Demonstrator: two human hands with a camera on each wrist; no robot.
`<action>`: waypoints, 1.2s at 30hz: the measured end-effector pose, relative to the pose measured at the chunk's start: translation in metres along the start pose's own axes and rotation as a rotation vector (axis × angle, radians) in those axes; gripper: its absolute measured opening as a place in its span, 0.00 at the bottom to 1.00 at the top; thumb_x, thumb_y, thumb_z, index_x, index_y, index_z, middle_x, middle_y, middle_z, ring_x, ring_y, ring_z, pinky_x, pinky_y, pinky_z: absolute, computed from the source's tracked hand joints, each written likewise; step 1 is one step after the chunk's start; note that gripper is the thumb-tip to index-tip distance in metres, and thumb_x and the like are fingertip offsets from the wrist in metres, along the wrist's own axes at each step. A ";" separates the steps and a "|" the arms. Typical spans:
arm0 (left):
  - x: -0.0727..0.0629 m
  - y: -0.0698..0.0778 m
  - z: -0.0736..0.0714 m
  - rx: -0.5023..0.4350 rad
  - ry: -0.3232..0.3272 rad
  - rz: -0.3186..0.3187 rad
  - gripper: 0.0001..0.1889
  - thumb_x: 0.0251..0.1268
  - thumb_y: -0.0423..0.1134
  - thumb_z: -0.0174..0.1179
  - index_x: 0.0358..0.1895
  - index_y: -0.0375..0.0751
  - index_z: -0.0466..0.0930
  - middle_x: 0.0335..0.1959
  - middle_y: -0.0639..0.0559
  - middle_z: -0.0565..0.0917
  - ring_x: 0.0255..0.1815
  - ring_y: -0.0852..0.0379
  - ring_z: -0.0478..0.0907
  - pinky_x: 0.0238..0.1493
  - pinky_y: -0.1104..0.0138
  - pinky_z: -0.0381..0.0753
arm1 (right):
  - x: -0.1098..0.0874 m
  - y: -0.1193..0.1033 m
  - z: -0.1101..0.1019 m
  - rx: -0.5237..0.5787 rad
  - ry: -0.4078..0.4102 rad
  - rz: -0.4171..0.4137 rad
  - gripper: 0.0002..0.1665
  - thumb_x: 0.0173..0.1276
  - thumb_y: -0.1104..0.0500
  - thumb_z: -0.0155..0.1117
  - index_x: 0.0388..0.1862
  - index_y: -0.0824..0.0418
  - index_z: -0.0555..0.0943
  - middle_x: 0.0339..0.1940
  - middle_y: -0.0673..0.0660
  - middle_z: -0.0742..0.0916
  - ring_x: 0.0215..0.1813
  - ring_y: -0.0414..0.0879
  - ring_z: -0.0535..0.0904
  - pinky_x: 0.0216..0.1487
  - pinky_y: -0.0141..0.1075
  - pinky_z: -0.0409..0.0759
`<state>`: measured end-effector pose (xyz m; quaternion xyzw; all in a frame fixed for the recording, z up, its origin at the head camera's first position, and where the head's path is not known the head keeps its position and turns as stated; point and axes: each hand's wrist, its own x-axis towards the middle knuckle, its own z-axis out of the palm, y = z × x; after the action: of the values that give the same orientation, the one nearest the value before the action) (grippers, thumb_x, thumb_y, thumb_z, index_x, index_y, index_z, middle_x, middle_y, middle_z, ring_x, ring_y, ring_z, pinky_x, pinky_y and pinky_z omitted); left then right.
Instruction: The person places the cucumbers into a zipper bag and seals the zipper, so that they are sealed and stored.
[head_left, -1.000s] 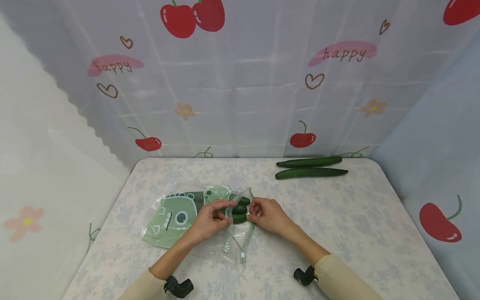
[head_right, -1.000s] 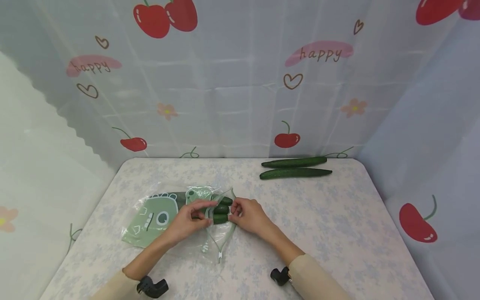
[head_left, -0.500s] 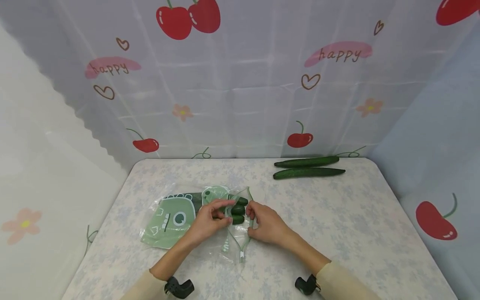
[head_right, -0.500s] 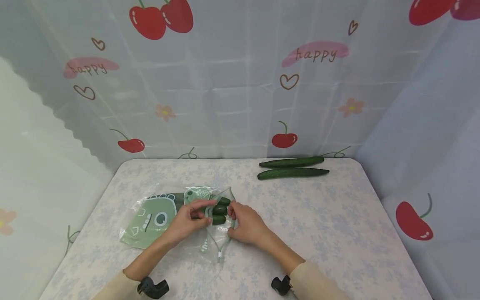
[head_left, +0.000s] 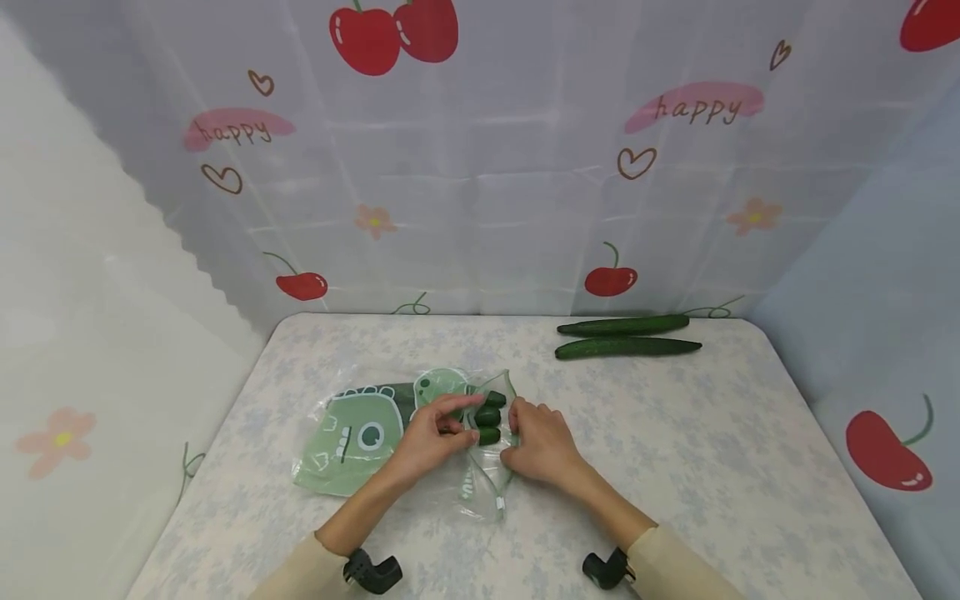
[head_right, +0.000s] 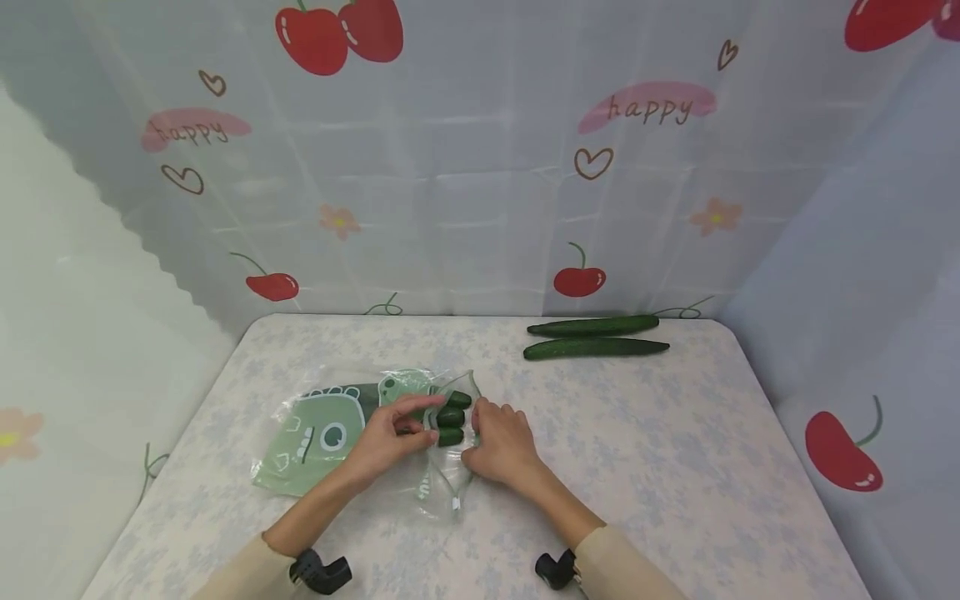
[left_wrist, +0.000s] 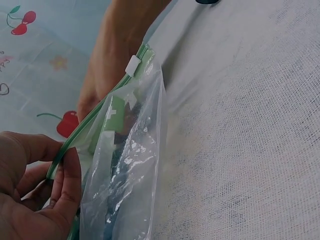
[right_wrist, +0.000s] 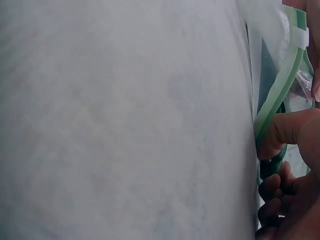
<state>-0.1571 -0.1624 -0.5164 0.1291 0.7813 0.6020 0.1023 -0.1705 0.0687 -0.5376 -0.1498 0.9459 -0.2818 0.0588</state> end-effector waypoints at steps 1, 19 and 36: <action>0.001 0.001 0.001 -0.002 0.000 0.003 0.30 0.68 0.29 0.71 0.73 0.44 0.81 0.71 0.40 0.78 0.36 0.65 0.85 0.38 0.75 0.83 | 0.000 0.001 -0.001 -0.003 0.007 0.007 0.20 0.51 0.58 0.77 0.36 0.52 0.73 0.29 0.47 0.77 0.35 0.46 0.68 0.44 0.41 0.63; 0.003 0.004 0.017 -0.005 0.024 -0.028 0.32 0.65 0.29 0.74 0.73 0.44 0.80 0.74 0.42 0.77 0.37 0.66 0.86 0.36 0.75 0.81 | -0.002 0.078 -0.051 0.212 0.099 -0.034 0.10 0.69 0.57 0.75 0.44 0.53 0.81 0.39 0.51 0.86 0.42 0.44 0.74 0.50 0.41 0.70; 0.004 0.006 0.019 0.000 0.005 -0.030 0.32 0.65 0.28 0.73 0.74 0.43 0.80 0.74 0.42 0.77 0.37 0.67 0.84 0.35 0.76 0.79 | 0.005 0.234 -0.164 0.055 0.408 0.057 0.22 0.75 0.63 0.63 0.64 0.73 0.77 0.62 0.78 0.78 0.61 0.74 0.70 0.65 0.67 0.61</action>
<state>-0.1544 -0.1427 -0.5154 0.1157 0.7833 0.6008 0.1096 -0.2660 0.3380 -0.5303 -0.0613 0.9339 -0.3304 -0.1217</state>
